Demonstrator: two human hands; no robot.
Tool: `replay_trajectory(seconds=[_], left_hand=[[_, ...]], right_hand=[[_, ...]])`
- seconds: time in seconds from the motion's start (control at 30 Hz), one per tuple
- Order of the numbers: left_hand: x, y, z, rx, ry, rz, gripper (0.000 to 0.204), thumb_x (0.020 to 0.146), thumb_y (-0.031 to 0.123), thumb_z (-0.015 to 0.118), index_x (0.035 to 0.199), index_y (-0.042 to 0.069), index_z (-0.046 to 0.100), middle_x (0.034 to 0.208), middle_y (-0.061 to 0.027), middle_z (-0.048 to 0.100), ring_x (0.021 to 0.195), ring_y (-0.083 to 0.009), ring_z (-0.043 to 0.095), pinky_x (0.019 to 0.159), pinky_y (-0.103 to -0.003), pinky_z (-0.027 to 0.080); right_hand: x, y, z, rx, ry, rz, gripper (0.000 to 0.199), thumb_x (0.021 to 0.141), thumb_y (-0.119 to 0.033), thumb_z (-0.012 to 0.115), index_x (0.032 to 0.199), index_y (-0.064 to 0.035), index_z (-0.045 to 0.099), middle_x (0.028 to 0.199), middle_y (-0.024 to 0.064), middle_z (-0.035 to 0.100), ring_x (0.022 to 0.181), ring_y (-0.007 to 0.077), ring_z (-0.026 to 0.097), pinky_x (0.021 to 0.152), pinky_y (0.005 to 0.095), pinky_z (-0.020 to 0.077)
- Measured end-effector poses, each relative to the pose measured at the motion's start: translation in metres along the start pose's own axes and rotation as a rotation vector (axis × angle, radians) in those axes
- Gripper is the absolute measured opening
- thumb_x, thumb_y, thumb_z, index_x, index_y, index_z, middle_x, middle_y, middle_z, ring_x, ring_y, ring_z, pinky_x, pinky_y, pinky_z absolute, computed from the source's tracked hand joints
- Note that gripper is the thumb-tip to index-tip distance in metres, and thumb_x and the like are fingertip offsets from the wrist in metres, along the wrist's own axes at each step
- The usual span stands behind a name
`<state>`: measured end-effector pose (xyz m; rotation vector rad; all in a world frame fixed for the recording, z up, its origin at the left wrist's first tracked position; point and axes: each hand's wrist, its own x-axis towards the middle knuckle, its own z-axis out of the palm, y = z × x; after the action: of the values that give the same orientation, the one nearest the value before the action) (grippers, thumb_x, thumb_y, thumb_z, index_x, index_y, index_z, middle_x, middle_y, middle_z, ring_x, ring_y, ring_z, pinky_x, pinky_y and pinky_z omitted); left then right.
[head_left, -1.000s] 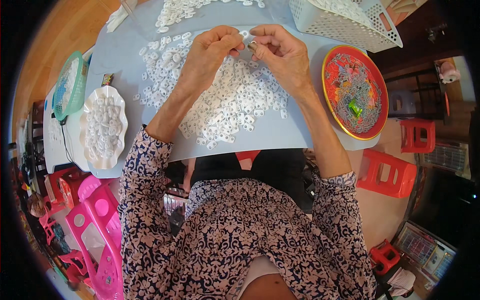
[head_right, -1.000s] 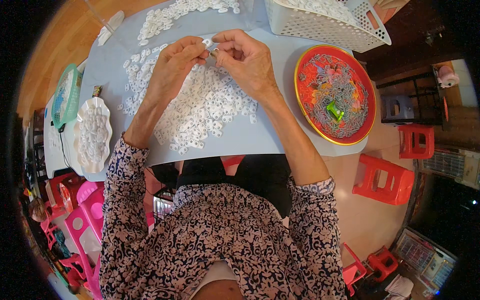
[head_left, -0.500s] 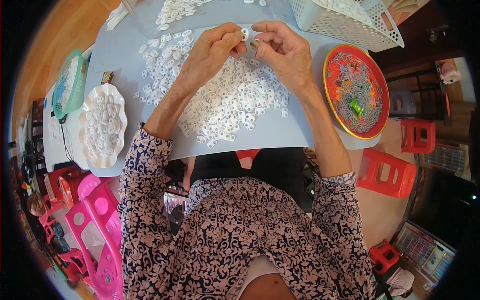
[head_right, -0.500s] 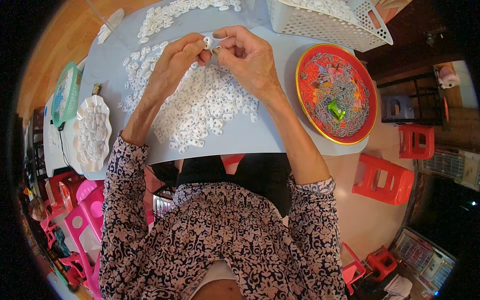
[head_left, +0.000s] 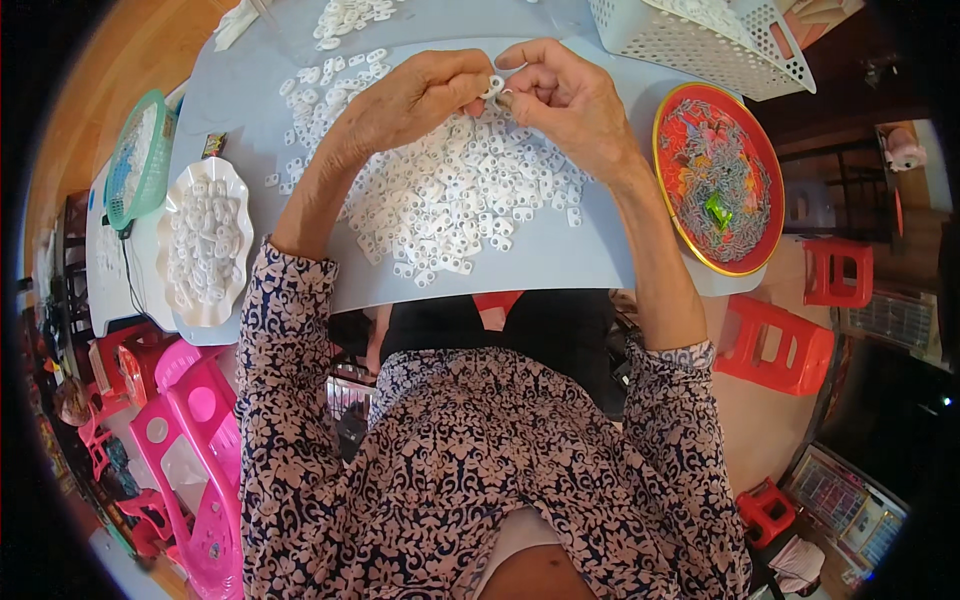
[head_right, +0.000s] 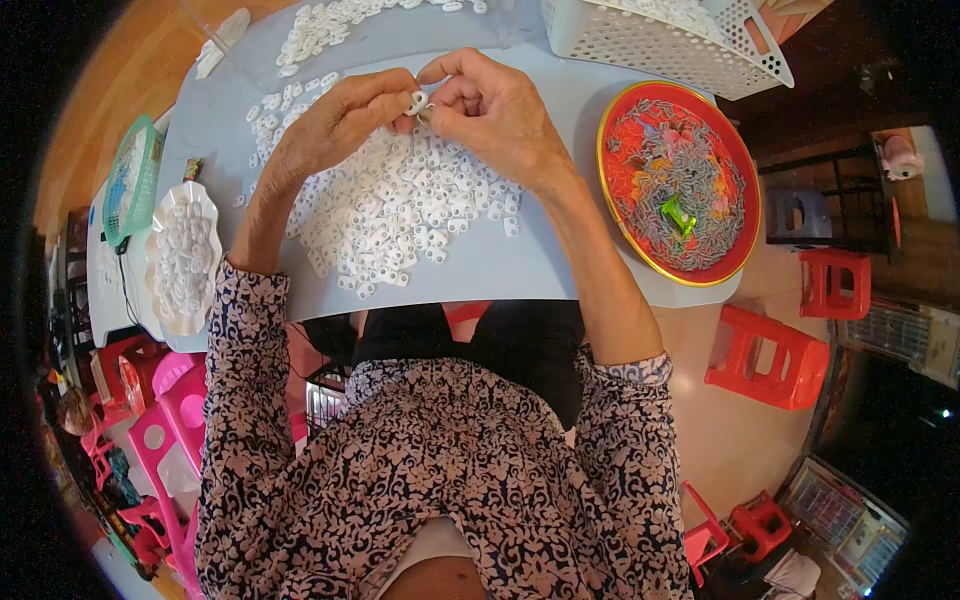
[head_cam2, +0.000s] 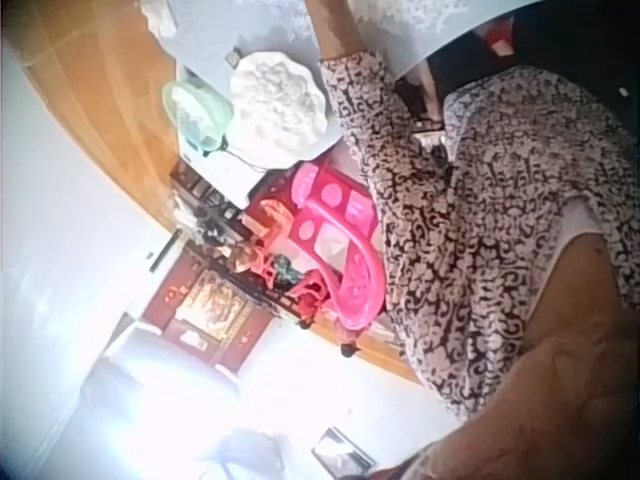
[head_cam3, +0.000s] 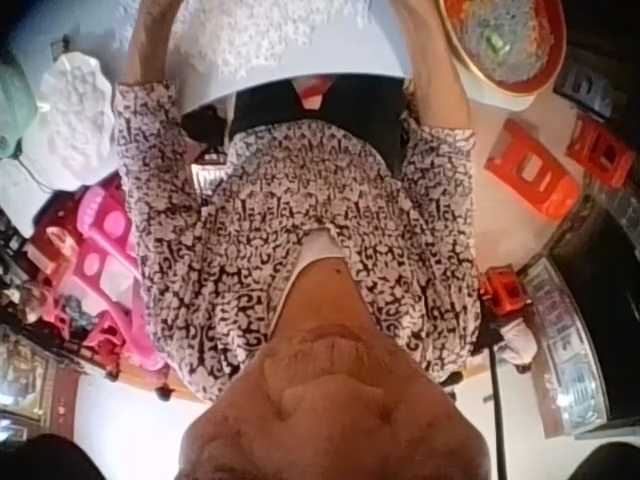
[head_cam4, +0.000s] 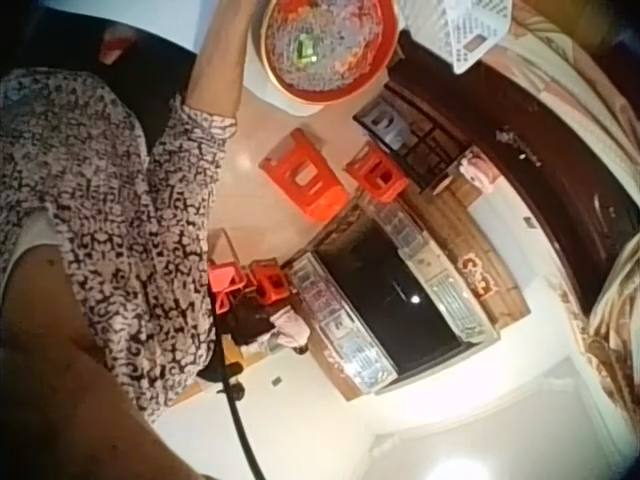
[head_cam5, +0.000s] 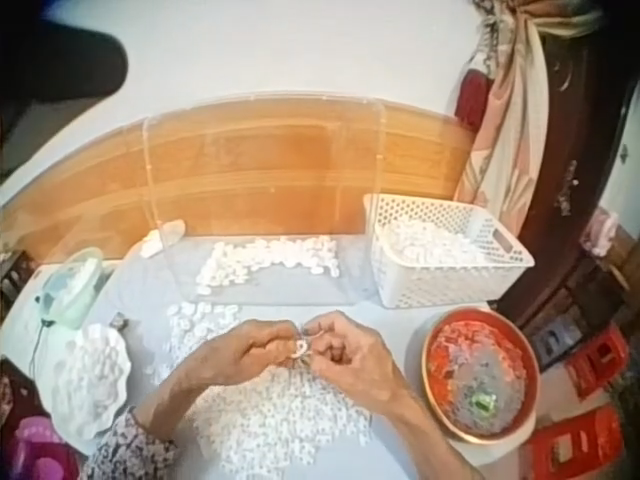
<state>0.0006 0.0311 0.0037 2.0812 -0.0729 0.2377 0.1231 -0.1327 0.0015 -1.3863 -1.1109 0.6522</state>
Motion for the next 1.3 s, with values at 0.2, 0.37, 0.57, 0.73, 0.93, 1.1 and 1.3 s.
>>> replay_trajectory(seconds=[0.2,0.37,0.57,0.73,0.93,1.1,1.3], left_hand=[[-0.001,-0.001,-0.005,-0.022,-0.073,-0.021,0.028,0.096,0.024,0.044,0.087,0.002,0.058,0.072,-0.0029,0.057,0.07,-0.0101,0.052,0.066,-0.025,0.044],[0.003,0.001,0.008,-0.21,0.065,-0.059,0.03,0.096,0.025,0.043,0.084,0.001,0.058,0.071,-0.0018,0.057,0.069,-0.0099,0.052,0.066,-0.024,0.044],[0.003,0.004,0.025,-0.207,0.199,-0.09,0.029,0.095,0.021,0.04,0.079,0.001,0.053,0.067,-0.0016,0.053,0.065,-0.0099,0.047,0.061,-0.025,0.041],[0.003,0.006,0.029,-0.11,0.268,-0.066,0.03,0.095,0.022,0.037,0.076,0.001,0.046,0.063,-0.0031,0.047,0.062,-0.0121,0.043,0.059,-0.028,0.038],[0.002,0.012,0.02,0.061,0.178,-0.108,0.031,0.094,0.024,0.037,0.075,0.001,0.046,0.062,-0.0033,0.046,0.06,-0.0129,0.043,0.057,-0.03,0.038],[0.003,0.009,0.019,-0.059,0.198,-0.117,0.031,0.093,0.024,0.04,0.075,0.001,0.05,0.064,-0.0024,0.049,0.061,-0.0113,0.045,0.058,-0.028,0.04],[0.003,-0.004,0.021,-0.209,0.24,-0.061,0.028,0.094,0.021,0.043,0.079,0.001,0.054,0.065,0.0001,0.05,0.063,-0.0069,0.047,0.058,-0.023,0.04]], right_hand=[[0.001,0.007,0.003,0.001,-0.021,-0.02,0.024,0.08,-0.002,0.061,0.104,0.0025,0.057,0.075,0.0005,0.061,0.064,0.0033,0.051,0.056,0.0187,0.0412],[0.002,0.002,0.001,0.024,0.083,-0.042,0.022,0.083,-0.002,0.06,0.103,0.0025,0.057,0.076,0.0012,0.062,0.064,0.0032,0.052,0.058,0.0183,0.0429],[0.002,0.001,0.003,0.01,0.117,-0.024,0.022,0.083,-0.001,0.059,0.104,0.002,0.057,0.076,0.0018,0.063,0.065,0.0036,0.054,0.06,0.0181,0.0452],[0.002,0.002,0.002,0.014,0.114,-0.033,0.022,0.082,0.0,0.06,0.104,0.0009,0.057,0.077,0.0015,0.062,0.065,0.0036,0.054,0.059,0.0184,0.0452],[0.002,0.004,0.003,0.004,0.059,-0.062,0.021,0.082,0.001,0.059,0.102,0.0011,0.058,0.076,0.0,0.059,0.065,0.0037,0.053,0.059,0.0188,0.0448],[0.002,0.002,0.005,0.056,0.112,-0.048,0.023,0.08,0.001,0.063,0.102,0.0006,0.059,0.074,-0.0012,0.056,0.064,0.0041,0.051,0.059,0.0188,0.045],[0.004,0.013,0.008,-0.119,0.14,-0.153,0.03,0.074,-0.003,0.072,0.101,-0.0013,0.06,0.072,-0.0009,0.056,0.063,0.0052,0.053,0.058,0.0202,0.0463]])
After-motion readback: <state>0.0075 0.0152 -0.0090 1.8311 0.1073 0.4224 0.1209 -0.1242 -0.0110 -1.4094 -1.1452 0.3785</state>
